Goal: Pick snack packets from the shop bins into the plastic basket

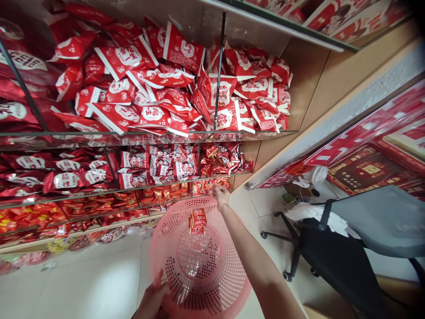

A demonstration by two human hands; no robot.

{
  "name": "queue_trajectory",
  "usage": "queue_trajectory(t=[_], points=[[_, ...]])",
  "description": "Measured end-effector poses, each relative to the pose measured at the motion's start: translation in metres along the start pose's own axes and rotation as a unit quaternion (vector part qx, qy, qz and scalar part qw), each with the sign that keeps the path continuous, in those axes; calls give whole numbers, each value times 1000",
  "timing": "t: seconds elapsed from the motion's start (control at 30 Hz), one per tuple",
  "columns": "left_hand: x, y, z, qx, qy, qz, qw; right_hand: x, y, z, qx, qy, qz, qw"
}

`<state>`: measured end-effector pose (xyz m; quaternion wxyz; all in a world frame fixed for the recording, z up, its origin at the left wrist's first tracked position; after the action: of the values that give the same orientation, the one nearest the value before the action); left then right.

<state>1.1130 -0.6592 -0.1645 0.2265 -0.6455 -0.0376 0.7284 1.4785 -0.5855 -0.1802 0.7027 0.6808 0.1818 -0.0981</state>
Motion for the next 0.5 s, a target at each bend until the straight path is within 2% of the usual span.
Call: queue_trajectory(t=[0.27, 0.4, 0.5], points=[[-4, -2, -2, 4, -2, 1, 1000, -22, -10, 48, 13, 14, -41, 999], [0, 1, -3, -15, 2, 2, 1000, -42, -38, 69, -11, 30, -95, 995], [2, 3, -2, -11, 4, 4, 1000, -55, -66, 75, -38, 43, -148, 987]])
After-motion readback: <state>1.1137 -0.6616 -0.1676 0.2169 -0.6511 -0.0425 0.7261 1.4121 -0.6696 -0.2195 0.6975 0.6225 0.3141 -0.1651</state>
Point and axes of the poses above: each hand's wrist, its own x-axis towards the middle knuckle, its own z-axis out of the back of the hand, y = z × x, the point moved 7 cm from there along x, towards the middle knuckle, and after that the axes turned 15 degrees about -y, right-handed, at the moved point
